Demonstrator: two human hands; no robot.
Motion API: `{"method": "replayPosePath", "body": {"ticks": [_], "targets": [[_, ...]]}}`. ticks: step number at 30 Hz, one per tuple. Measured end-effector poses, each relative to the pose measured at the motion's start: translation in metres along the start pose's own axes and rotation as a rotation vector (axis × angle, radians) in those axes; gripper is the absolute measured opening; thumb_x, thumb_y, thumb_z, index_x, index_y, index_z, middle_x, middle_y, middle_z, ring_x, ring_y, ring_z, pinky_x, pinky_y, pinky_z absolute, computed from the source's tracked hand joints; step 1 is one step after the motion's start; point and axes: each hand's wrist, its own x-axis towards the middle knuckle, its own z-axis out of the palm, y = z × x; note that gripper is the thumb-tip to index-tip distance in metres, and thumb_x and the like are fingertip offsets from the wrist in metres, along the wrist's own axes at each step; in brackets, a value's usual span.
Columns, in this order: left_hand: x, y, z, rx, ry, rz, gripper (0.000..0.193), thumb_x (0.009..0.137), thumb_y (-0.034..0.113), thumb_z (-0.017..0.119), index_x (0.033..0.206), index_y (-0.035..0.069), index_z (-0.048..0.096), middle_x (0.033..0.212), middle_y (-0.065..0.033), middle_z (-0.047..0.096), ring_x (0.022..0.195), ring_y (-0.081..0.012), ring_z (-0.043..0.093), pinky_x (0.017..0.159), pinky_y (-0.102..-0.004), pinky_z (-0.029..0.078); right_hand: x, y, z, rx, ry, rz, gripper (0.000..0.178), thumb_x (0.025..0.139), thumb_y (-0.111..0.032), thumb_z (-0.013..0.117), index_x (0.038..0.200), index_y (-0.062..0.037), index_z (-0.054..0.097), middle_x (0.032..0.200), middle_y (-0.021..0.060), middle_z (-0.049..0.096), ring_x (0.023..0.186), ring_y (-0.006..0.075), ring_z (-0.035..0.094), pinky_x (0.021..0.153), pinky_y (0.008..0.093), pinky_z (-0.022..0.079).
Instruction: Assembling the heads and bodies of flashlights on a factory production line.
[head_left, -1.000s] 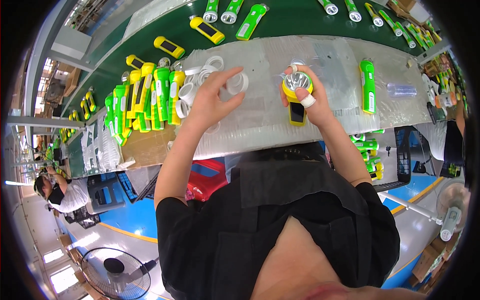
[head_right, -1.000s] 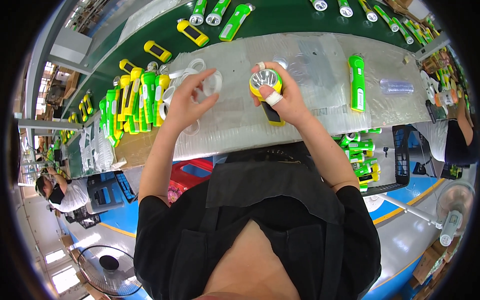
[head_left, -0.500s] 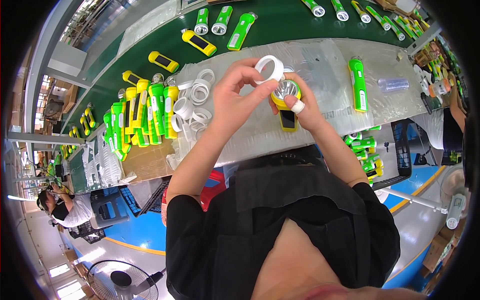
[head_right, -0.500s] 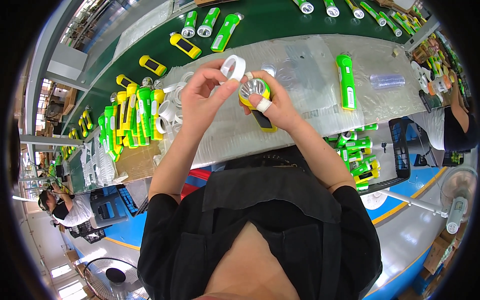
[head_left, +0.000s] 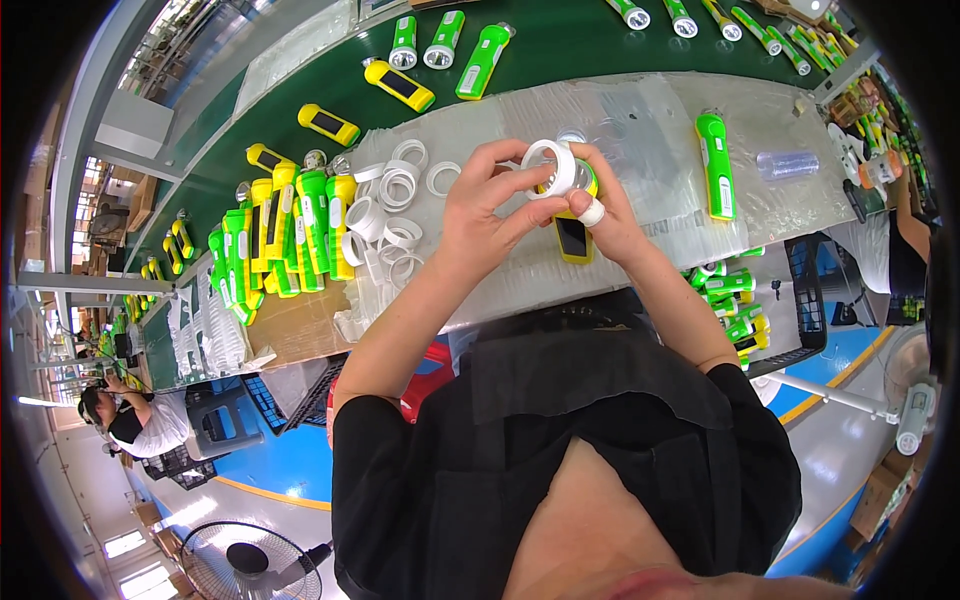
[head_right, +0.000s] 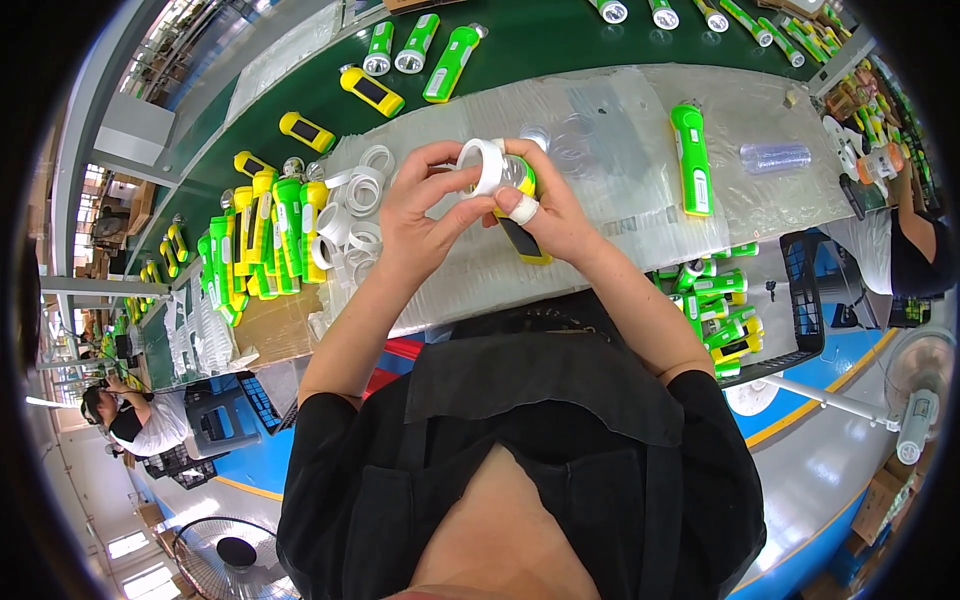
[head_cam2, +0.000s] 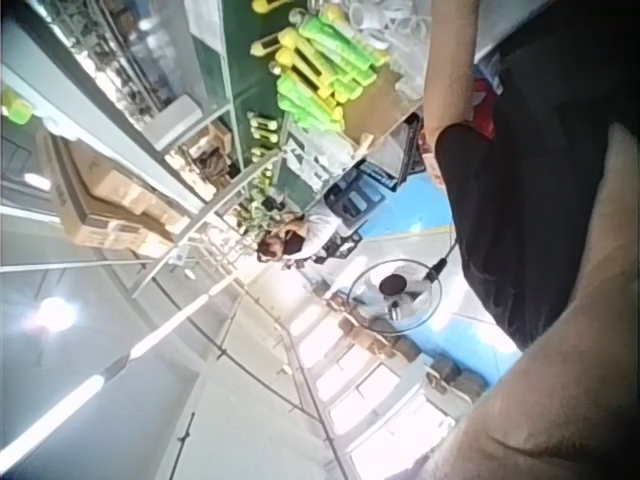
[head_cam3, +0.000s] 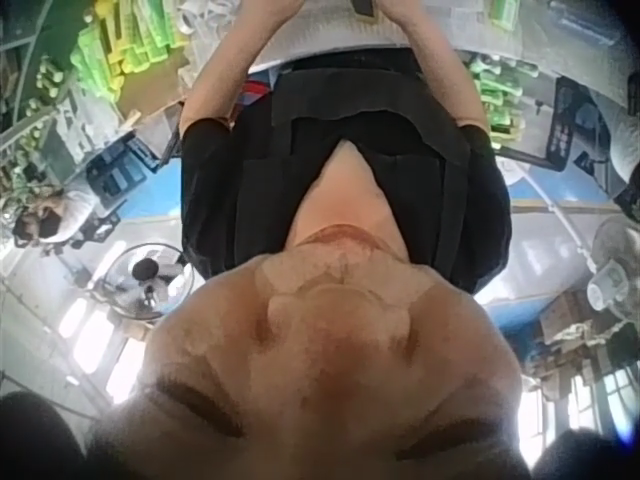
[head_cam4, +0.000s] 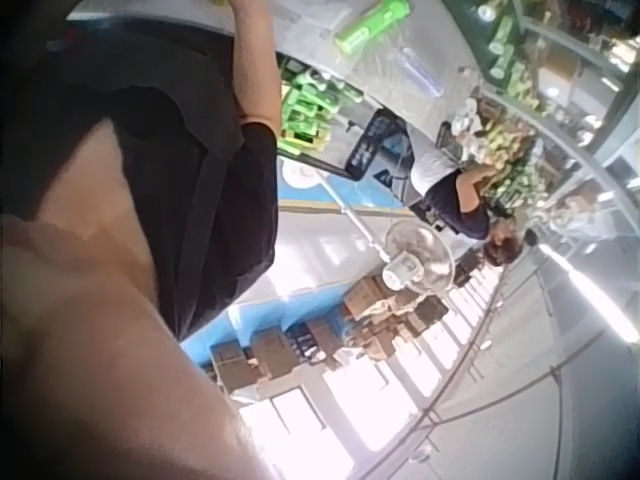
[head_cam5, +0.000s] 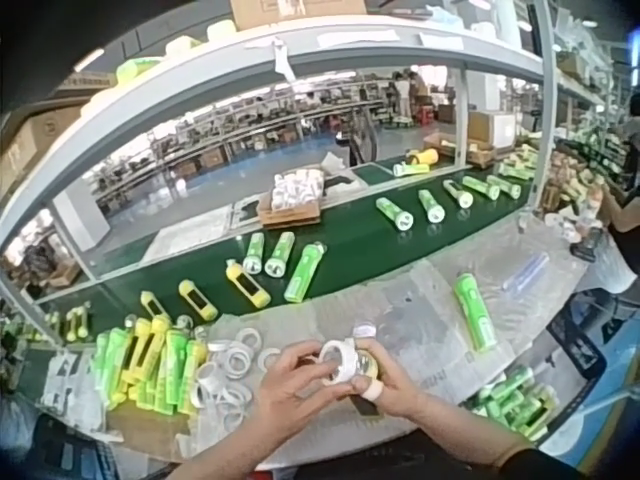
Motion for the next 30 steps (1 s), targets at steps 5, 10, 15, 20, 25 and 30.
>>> {"method": "replayPosePath", "body": {"ticks": [5,10,15,20,25,30], "targets": [[0.002,-0.003,-0.001,0.031,-0.021,0.105,0.035,0.073,0.018,0.082,0.104,0.009,0.070,0.112,-0.0099,0.057,0.091,-0.0210,0.059,0.073,-0.0320,0.050,0.000,0.000,-0.003,-0.076,-0.012,-0.060,0.052,0.093,-0.032,0.062,0.132,-0.0062,0.039,0.101,0.0088,0.058,0.085,0.0163,0.061,0.071,0.0298,0.052],[0.007,0.000,-0.003,-0.036,-0.039,0.031,0.031,0.072,0.018,0.082,0.098,0.008,0.070,0.108,-0.0104,0.058,0.089,-0.0222,0.060,0.071,-0.0310,0.050,0.001,0.004,-0.006,0.024,-0.086,-0.016,0.050,0.093,-0.031,0.061,0.131,-0.0066,0.039,0.104,0.0095,0.057,0.081,0.0162,0.061,0.073,0.0303,0.052],[0.015,0.001,-0.009,0.052,-0.110,0.083,0.033,0.070,0.021,0.083,0.096,0.007,0.068,0.106,-0.0088,0.058,0.087,-0.0228,0.061,0.069,-0.0330,0.052,0.002,0.000,-0.010,-0.171,-0.001,-0.072,0.059,0.092,-0.033,0.062,0.138,-0.0066,0.035,0.116,0.0113,0.055,0.099,0.0209,0.059,0.088,0.0352,0.048],[0.022,0.006,-0.011,0.124,-0.163,0.154,0.039,0.066,0.025,0.084,0.097,0.008,0.068,0.104,-0.0091,0.059,0.087,-0.0248,0.061,0.070,-0.0346,0.052,0.008,-0.021,-0.013,-0.239,0.008,-0.197,0.063,0.083,-0.028,0.074,0.135,-0.0076,0.044,0.125,0.0110,0.056,0.114,0.0221,0.056,0.099,0.0367,0.044],[0.027,0.011,-0.006,0.176,-0.223,0.205,0.042,0.066,0.029,0.083,0.098,0.007,0.066,0.102,-0.0103,0.060,0.089,-0.0290,0.062,0.073,-0.0367,0.052,0.015,-0.073,-0.048,-0.773,-0.134,-0.226,0.047,0.070,-0.014,0.083,0.111,-0.0047,0.061,0.111,0.0094,0.064,0.106,0.0219,0.061,0.094,0.0355,0.047],[0.034,0.023,0.015,0.274,-0.207,0.255,0.047,0.063,0.027,0.086,0.098,0.007,0.063,0.099,-0.0103,0.064,0.087,-0.0265,0.064,0.071,-0.0338,0.053,0.030,-0.124,-0.042,-1.147,-0.480,-0.182,0.047,0.071,-0.015,0.078,0.112,-0.0016,0.059,0.095,0.0095,0.060,0.085,0.0250,0.059,0.075,0.0346,0.049]]}}
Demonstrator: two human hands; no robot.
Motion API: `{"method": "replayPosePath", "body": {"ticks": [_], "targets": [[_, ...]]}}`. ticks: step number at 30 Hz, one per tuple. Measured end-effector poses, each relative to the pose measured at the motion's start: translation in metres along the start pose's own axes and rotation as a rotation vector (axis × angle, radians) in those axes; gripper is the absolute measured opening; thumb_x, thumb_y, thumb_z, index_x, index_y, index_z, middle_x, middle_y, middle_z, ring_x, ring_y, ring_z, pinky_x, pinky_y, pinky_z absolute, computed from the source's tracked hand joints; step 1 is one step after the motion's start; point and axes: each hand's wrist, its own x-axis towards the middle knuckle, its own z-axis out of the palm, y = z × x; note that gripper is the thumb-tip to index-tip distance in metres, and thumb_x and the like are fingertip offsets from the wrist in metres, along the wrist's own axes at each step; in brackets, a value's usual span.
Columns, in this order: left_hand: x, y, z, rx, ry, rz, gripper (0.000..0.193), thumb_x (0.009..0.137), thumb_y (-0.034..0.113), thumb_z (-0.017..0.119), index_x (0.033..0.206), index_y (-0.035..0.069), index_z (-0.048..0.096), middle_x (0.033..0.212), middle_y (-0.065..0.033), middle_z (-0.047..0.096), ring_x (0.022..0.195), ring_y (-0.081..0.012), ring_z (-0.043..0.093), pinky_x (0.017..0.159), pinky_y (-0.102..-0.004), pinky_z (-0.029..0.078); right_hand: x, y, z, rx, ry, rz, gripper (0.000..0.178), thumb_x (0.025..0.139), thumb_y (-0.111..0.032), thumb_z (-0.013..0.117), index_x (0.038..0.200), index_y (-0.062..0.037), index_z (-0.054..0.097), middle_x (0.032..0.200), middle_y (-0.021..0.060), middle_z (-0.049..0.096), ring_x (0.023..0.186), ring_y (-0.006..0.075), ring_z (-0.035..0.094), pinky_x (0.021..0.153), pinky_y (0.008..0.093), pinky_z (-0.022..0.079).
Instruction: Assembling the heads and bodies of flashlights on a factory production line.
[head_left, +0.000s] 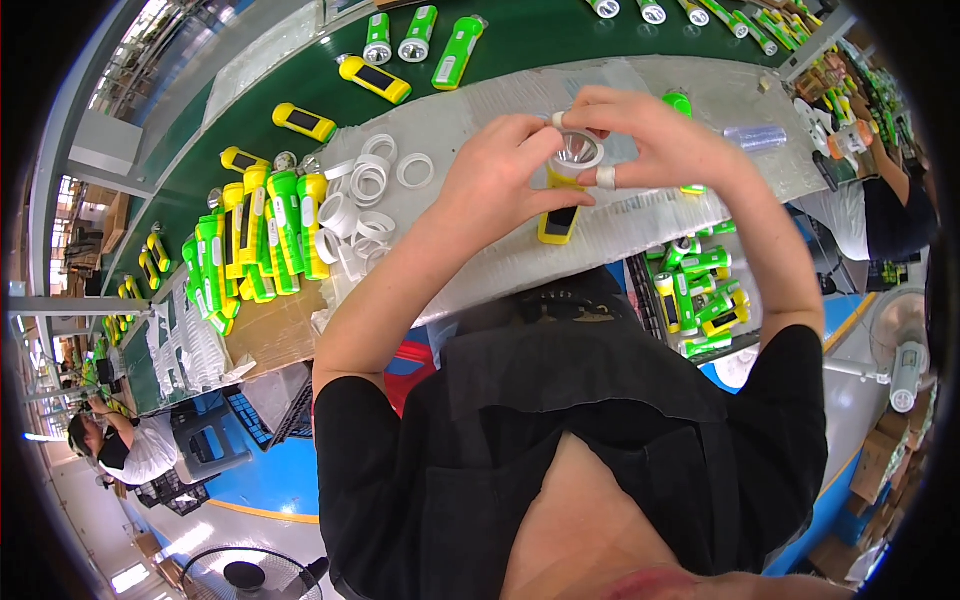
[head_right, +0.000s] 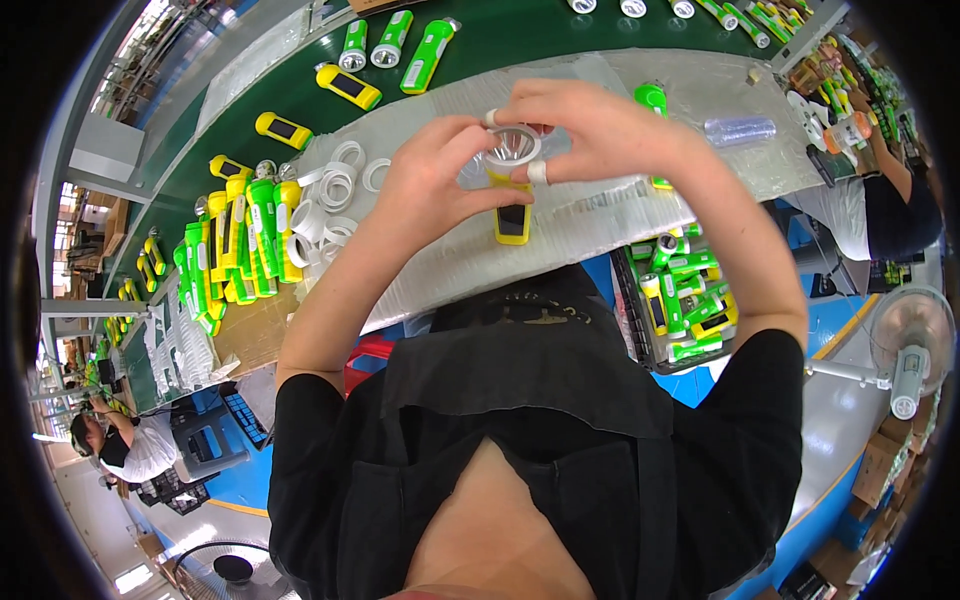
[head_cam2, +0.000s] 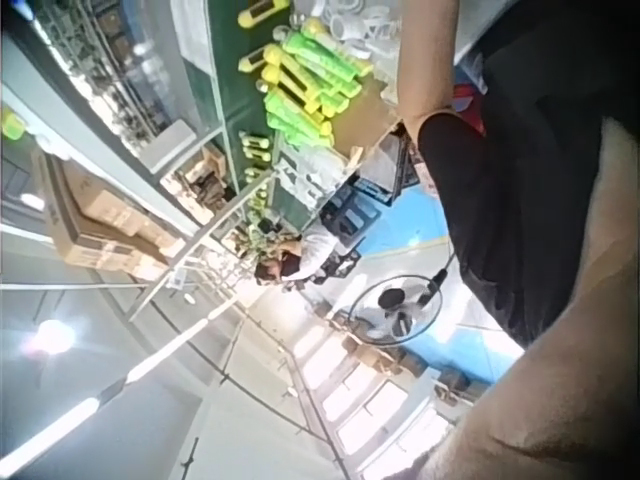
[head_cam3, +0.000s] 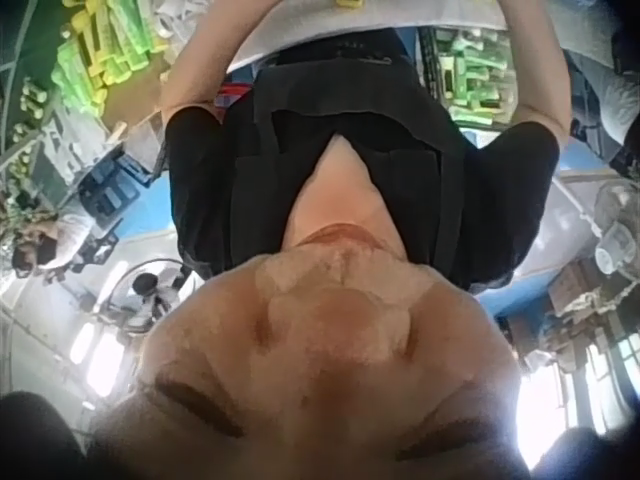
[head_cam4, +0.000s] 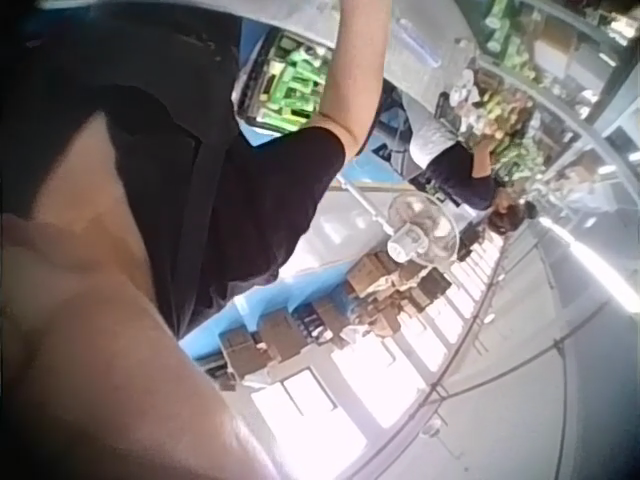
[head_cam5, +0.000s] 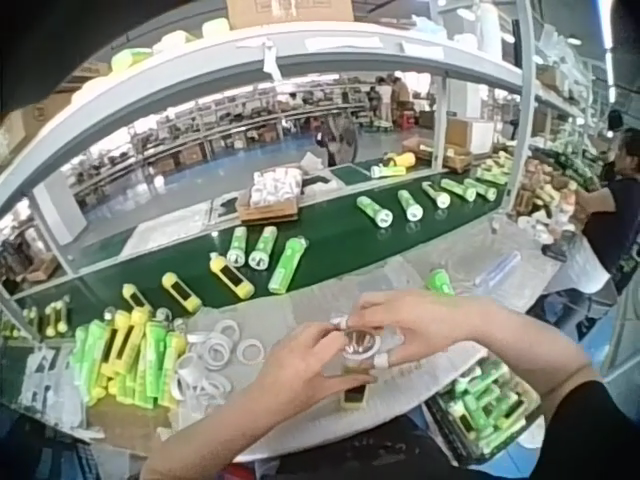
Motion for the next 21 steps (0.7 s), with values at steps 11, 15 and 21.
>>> {"method": "replayPosePath", "body": {"ticks": [11,15,21], "targets": [[-0.003,0.005,0.026,-0.101,-0.010,-0.146,0.040,0.067,0.022,0.085,0.095,0.007,0.061,0.089,-0.0057,0.068,0.073,-0.0207,0.065,0.061,-0.0303,0.051,0.023,-0.017,-0.021,-0.137,-0.351,0.254,0.036,0.065,-0.017,0.079,0.092,0.0014,0.063,0.080,0.0115,0.063,0.071,0.0237,0.061,0.062,0.0340,0.049],[-0.002,0.009,0.025,-0.075,0.017,-0.137,0.039,0.067,0.024,0.086,0.090,0.006,0.059,0.079,-0.0063,0.064,0.067,-0.0213,0.062,0.058,-0.0321,0.050,0.024,-0.018,-0.012,-0.214,-0.298,0.402,0.037,0.062,-0.021,0.078,0.085,0.0029,0.062,0.072,0.0120,0.062,0.064,0.0246,0.061,0.058,0.0365,0.049],[-0.003,0.003,0.029,-0.071,0.090,-0.148,0.039,0.066,0.026,0.085,0.085,0.008,0.057,0.071,-0.0073,0.058,0.062,-0.0245,0.059,0.054,-0.0361,0.048,0.038,-0.028,-0.006,-0.522,-0.372,0.692,0.042,0.067,-0.036,0.071,0.080,0.0028,0.061,0.069,0.0159,0.061,0.064,0.0312,0.061,0.058,0.0418,0.047]]}}
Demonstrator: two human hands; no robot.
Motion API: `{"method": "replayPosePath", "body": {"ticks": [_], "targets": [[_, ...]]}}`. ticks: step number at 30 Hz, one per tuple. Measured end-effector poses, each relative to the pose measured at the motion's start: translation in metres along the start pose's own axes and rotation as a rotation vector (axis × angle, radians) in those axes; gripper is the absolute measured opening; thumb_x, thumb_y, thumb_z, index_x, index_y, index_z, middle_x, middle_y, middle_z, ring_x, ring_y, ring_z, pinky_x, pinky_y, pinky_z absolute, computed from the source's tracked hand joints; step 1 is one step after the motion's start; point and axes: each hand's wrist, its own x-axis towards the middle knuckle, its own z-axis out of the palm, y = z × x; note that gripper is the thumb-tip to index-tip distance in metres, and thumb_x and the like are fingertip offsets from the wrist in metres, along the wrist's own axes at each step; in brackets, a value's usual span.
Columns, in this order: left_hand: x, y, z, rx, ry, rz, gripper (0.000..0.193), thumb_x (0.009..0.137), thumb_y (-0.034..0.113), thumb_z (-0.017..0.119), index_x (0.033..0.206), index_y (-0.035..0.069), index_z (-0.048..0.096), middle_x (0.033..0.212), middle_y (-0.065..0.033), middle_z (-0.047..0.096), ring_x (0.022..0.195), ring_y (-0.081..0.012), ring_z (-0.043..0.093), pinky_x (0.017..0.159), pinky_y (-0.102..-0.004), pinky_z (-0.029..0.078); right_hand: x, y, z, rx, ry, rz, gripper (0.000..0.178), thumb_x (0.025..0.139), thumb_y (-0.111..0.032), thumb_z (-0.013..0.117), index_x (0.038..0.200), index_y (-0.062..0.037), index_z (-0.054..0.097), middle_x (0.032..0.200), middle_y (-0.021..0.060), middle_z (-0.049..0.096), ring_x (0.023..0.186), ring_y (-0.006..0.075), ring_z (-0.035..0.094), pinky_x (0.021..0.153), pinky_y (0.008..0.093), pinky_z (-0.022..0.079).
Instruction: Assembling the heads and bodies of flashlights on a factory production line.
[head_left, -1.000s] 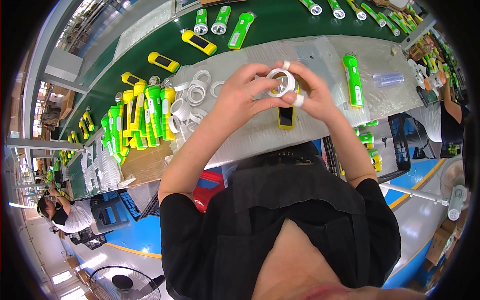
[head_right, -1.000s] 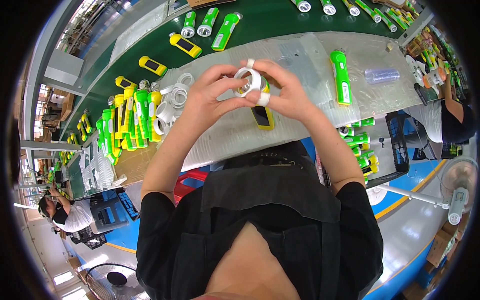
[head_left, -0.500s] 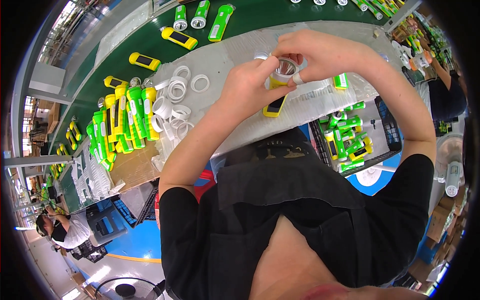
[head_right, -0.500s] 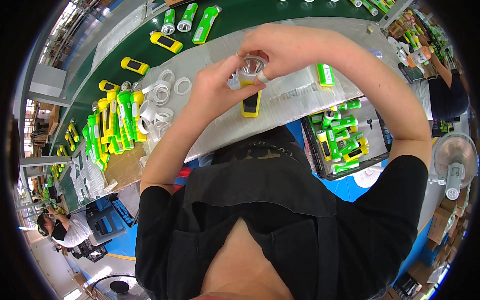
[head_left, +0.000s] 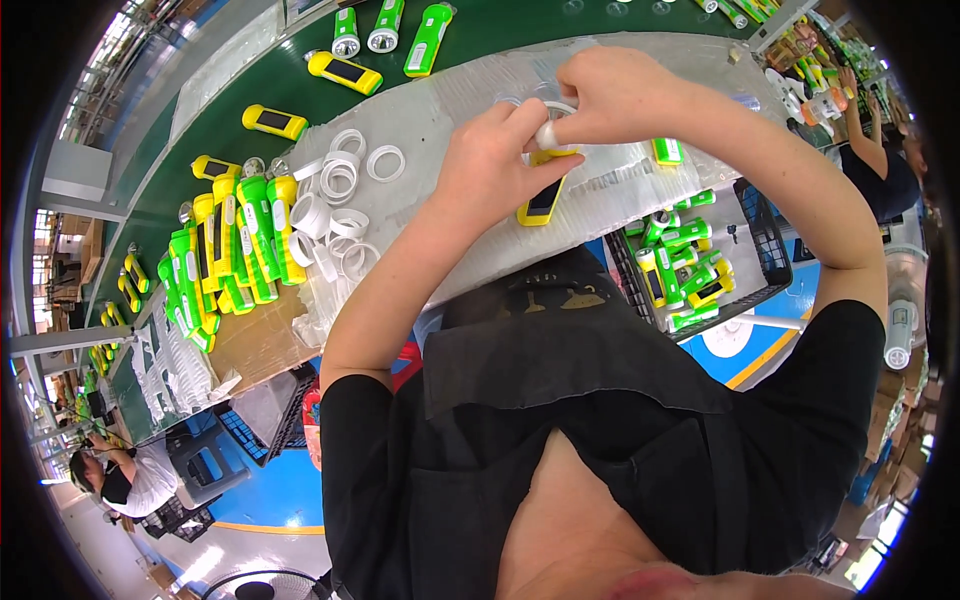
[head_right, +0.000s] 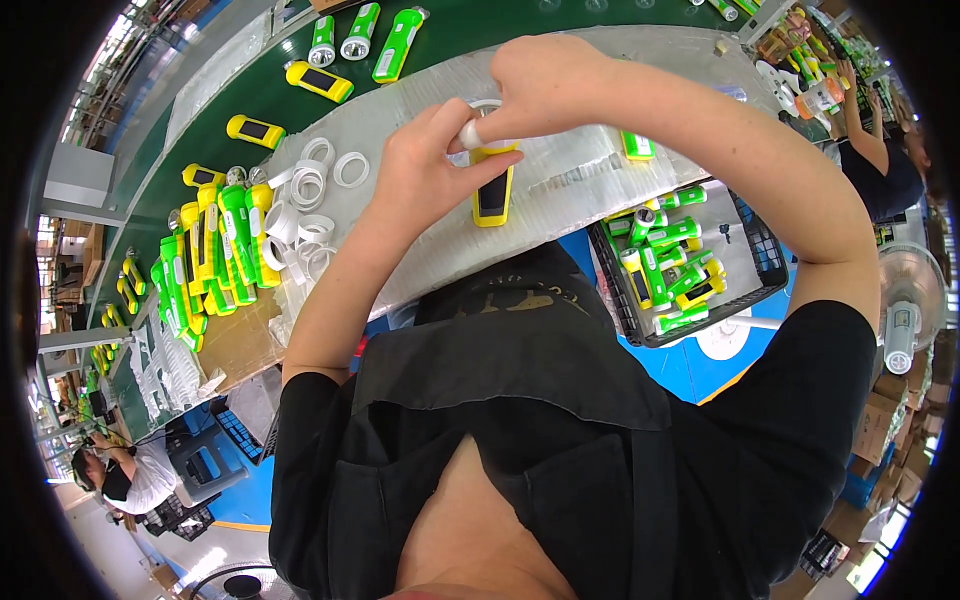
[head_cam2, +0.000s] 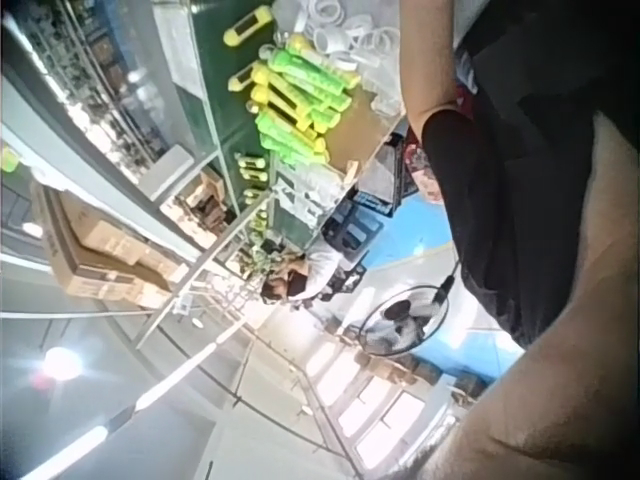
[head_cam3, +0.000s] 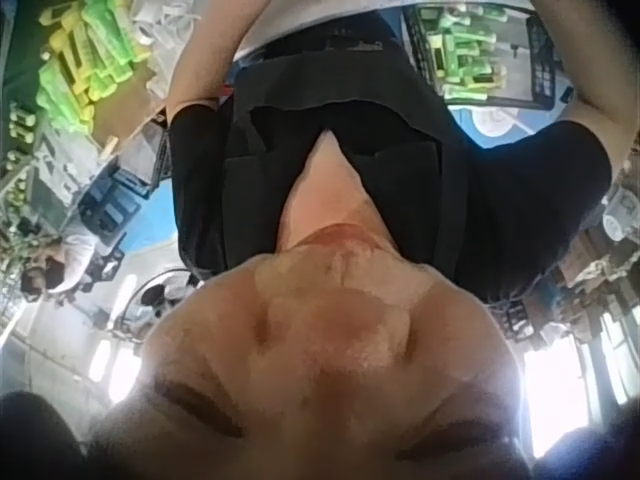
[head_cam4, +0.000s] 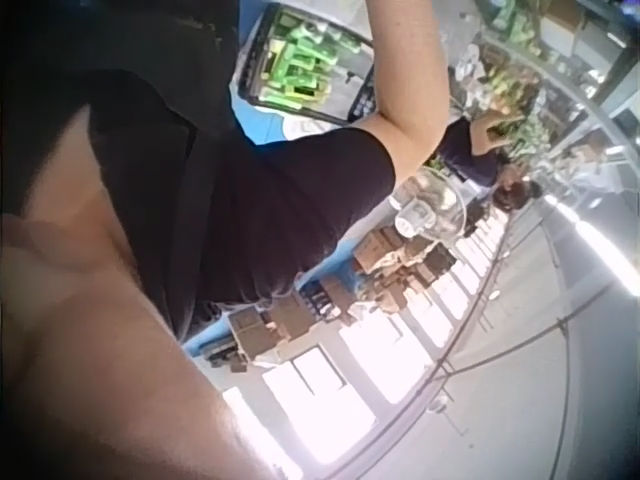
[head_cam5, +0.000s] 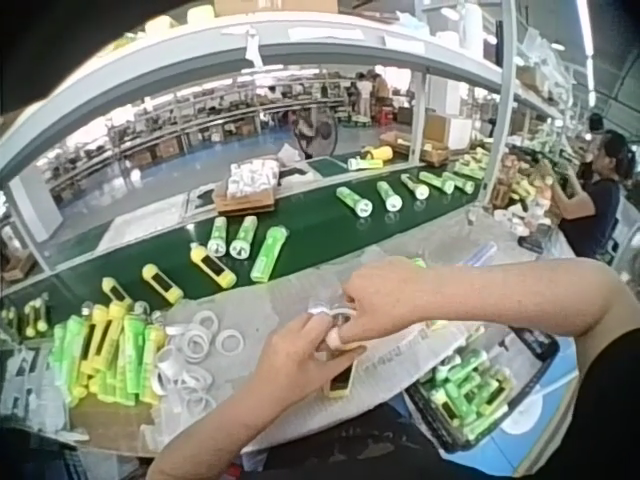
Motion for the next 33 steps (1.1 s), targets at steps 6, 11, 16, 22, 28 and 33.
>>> {"method": "replayPosePath", "body": {"ticks": [6,11,16,22,28,33], "targets": [[-0.003,0.000,0.001,-0.035,0.037,0.004,0.039,0.066,0.025,0.086,0.084,0.007,0.056,0.072,-0.0055,0.058,0.062,-0.0209,0.058,0.055,-0.0331,0.048,-0.005,0.009,0.014,0.129,0.183,-0.221,0.046,0.070,-0.044,0.069,0.076,0.0005,0.059,0.071,0.0166,0.061,0.069,0.0319,0.060,0.062,0.0417,0.047],[-0.002,0.002,0.002,-0.014,0.007,-0.022,0.039,0.065,0.025,0.086,0.083,0.008,0.056,0.073,-0.0049,0.059,0.063,-0.0207,0.058,0.055,-0.0329,0.049,-0.007,0.011,0.007,0.051,0.163,-0.167,0.047,0.070,-0.044,0.071,0.076,0.0001,0.059,0.072,0.0157,0.061,0.068,0.0307,0.060,0.060,0.0412,0.046],[-0.003,-0.002,0.001,-0.070,0.038,-0.006,0.038,0.066,0.023,0.086,0.082,0.008,0.055,0.074,-0.0052,0.060,0.063,-0.0206,0.060,0.054,-0.0328,0.048,-0.012,0.000,0.016,0.164,0.181,-0.092,0.047,0.072,-0.042,0.073,0.084,0.0011,0.060,0.074,0.0133,0.061,0.068,0.0261,0.060,0.058,0.0389,0.045],[-0.015,-0.017,-0.004,-0.044,0.118,0.009,0.041,0.066,0.025,0.086,0.087,0.007,0.056,0.080,-0.0083,0.064,0.069,-0.0231,0.063,0.060,-0.0320,0.052,-0.012,0.004,0.112,0.977,0.439,-0.225,0.068,0.075,-0.045,0.077,0.125,-0.0039,0.056,0.105,0.0074,0.066,0.097,0.0213,0.063,0.080,0.0360,0.050],[-0.016,-0.013,0.001,-0.595,0.164,-0.293,0.051,0.071,0.026,0.085,0.101,0.005,0.049,0.091,-0.0087,0.065,0.082,-0.0199,0.066,0.072,-0.0320,0.053,-0.002,-0.075,0.189,1.204,0.670,-0.042,0.047,0.074,-0.013,0.072,0.114,-0.0017,0.051,0.090,0.0056,0.065,0.081,0.0177,0.064,0.072,0.0326,0.050],[-0.014,0.016,-0.048,-1.039,-0.061,-0.197,0.024,0.080,0.006,0.065,0.104,0.002,0.060,0.094,-0.0098,0.065,0.087,-0.0177,0.064,0.079,-0.0324,0.050,-0.036,-0.056,0.144,1.950,-0.587,-0.576,0.035,0.068,-0.012,0.074,0.095,-0.0027,0.052,0.069,0.0095,0.058,0.055,0.0164,0.059,0.049,0.0282,0.048]]}}
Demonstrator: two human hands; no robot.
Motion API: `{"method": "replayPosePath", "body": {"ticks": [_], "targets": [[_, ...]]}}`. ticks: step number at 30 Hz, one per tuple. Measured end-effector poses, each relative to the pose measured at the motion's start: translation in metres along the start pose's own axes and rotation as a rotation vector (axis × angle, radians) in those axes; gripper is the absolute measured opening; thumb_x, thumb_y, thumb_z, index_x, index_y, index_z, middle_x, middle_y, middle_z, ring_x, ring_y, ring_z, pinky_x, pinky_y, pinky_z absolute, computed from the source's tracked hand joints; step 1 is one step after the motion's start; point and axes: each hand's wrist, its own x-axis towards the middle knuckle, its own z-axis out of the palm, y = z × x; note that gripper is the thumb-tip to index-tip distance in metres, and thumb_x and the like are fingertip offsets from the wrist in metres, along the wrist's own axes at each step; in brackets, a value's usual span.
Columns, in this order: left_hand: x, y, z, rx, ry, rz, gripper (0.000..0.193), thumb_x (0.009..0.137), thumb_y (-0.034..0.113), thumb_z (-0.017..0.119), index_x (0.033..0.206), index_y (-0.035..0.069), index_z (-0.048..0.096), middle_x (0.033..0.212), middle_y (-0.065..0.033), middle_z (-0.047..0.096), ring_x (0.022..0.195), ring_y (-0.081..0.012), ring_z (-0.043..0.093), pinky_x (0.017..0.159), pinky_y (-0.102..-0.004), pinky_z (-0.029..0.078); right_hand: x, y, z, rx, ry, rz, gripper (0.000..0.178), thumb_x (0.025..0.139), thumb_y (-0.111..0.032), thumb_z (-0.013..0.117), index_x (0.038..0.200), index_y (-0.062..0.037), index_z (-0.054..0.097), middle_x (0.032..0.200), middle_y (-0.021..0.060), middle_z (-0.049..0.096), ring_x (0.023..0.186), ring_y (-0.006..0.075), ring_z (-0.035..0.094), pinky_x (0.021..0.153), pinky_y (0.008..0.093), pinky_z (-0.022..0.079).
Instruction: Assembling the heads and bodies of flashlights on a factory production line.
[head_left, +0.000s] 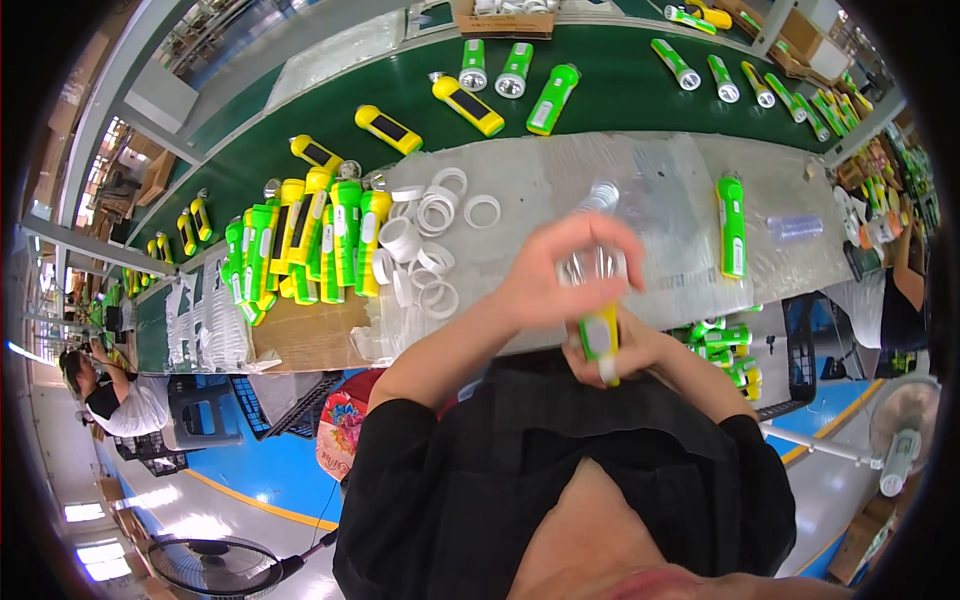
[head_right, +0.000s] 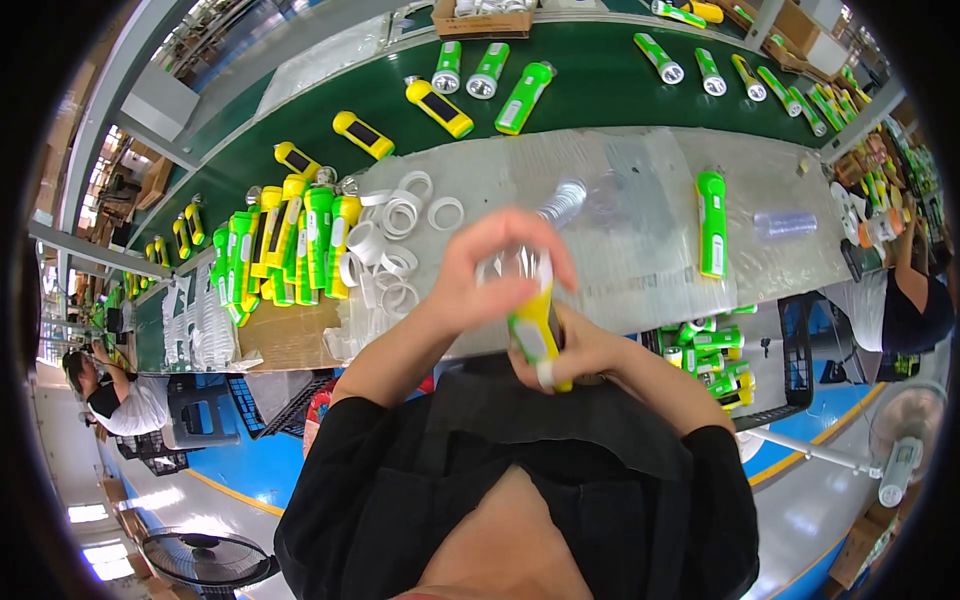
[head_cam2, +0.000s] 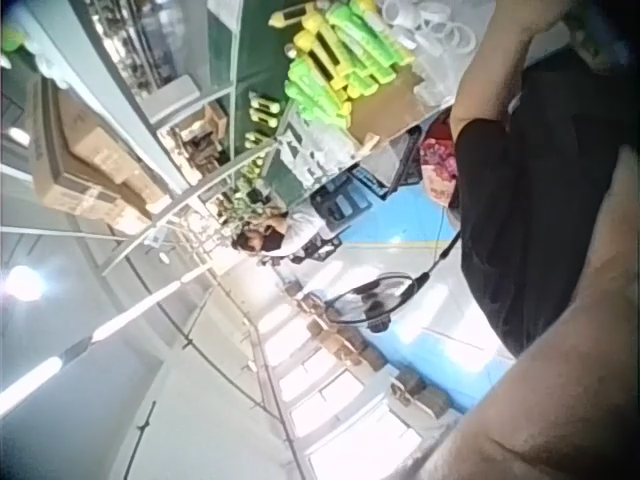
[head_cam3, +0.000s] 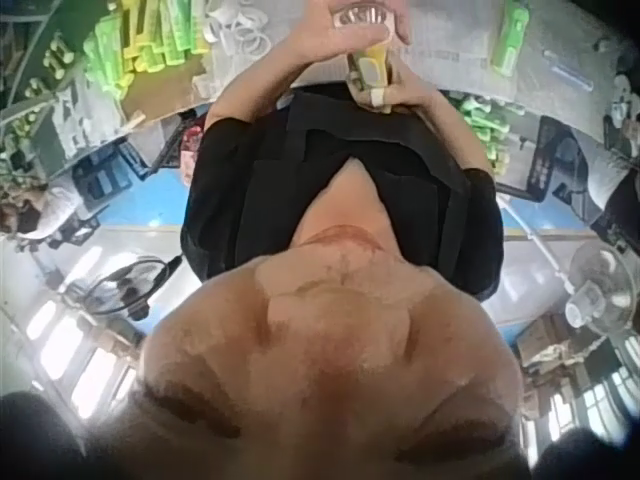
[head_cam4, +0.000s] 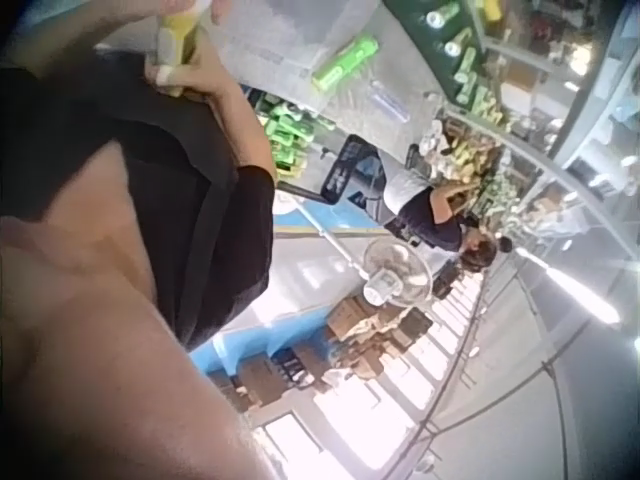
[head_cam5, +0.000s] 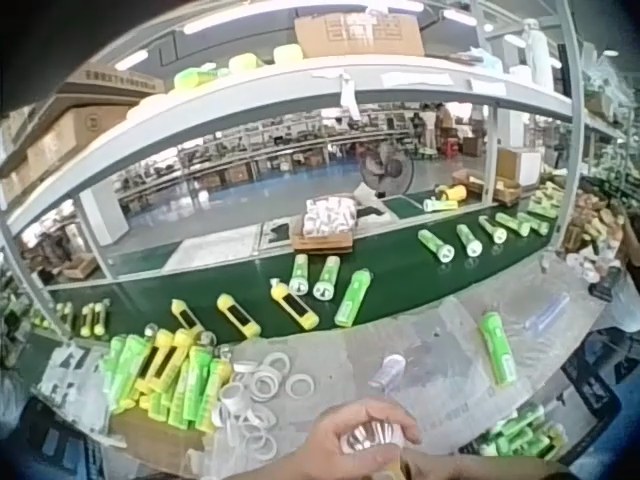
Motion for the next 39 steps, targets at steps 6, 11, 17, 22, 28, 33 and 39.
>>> {"method": "replayPosePath", "body": {"ticks": [6,11,17,22,28,33,39], "targets": [[0.014,0.008,-0.084,0.817,0.231,0.092,0.017,0.088,0.010,0.057,0.103,0.005,0.063,0.090,-0.0125,0.066,0.078,-0.0250,0.067,0.067,-0.0331,0.052,0.074,-0.076,-0.051,-0.413,-0.045,0.139,0.048,0.086,-0.048,0.066,0.093,-0.0018,0.059,0.077,0.0089,0.063,0.065,0.0174,0.065,0.059,0.0310,0.052],[0.051,-0.003,-0.211,1.271,0.715,0.091,0.020,0.089,0.020,0.064,0.097,0.002,0.060,0.087,-0.0140,0.065,0.073,-0.0303,0.065,0.065,-0.0357,0.052,0.166,-0.134,-0.213,-1.298,1.130,-0.197,0.066,0.081,-0.059,0.066,0.102,0.0034,0.060,0.075,0.0144,0.064,0.071,0.0255,0.066,0.063,0.0336,0.053],[0.080,-0.066,-0.331,1.740,0.634,-0.277,0.034,0.084,0.029,0.068,0.106,0.006,0.057,0.108,-0.0173,0.059,0.094,-0.0351,0.062,0.082,-0.0451,0.051,0.235,-0.171,-0.245,-1.138,1.136,0.341,0.065,0.072,-0.055,0.072,0.091,0.0063,0.064,0.084,0.0126,0.068,0.067,0.0204,0.067,0.057,0.0328,0.055],[0.086,-0.090,-0.346,1.581,0.481,-0.294,0.037,0.084,0.033,0.068,0.108,0.006,0.064,0.100,-0.0142,0.065,0.093,-0.0311,0.064,0.081,-0.0412,0.052,0.243,-0.155,-0.288,-0.376,1.221,-0.148,0.045,0.074,-0.026,0.079,0.103,0.0035,0.062,0.091,0.0090,0.065,0.078,0.0231,0.066,0.070,0.0370,0.056],[0.113,-0.061,-0.224,0.727,0.448,-0.192,0.049,0.089,0.040,0.066,0.114,-0.003,0.062,0.106,-0.0146,0.069,0.100,-0.0214,0.065,0.085,-0.0321,0.051,0.159,-0.171,-0.190,-0.159,0.615,-0.444,0.035,0.080,-0.016,0.072,0.110,-0.0001,0.060,0.092,0.0119,0.064,0.080,0.0238,0.066,0.072,0.0364,0.056],[0.097,-0.054,-0.121,0.030,0.290,-0.459,0.091,0.089,0.073,0.034,0.133,-0.006,0.045,0.130,-0.0171,0.055,0.120,-0.0267,0.054,0.101,-0.0402,0.043,0.093,-0.135,-0.078,-0.609,0.495,-0.314,0.044,0.075,-0.017,0.079,0.109,-0.0015,0.054,0.081,0.0061,0.062,0.062,0.0150,0.062,0.058,0.0297,0.052],[0.040,-0.054,-0.047,-0.178,0.346,-0.435,0.065,0.097,0.054,0.043,0.133,0.000,0.043,0.118,-0.0176,0.061,0.110,-0.0267,0.061,0.089,-0.0358,0.051,0.047,-0.074,-0.026,-0.541,0.533,-0.064,0.058,0.081,-0.024,0.073,0.127,-0.0032,0.045,0.088,0.0061,0.056,0.069,0.0158,0.060,0.062,0.0301,0.050]]}}
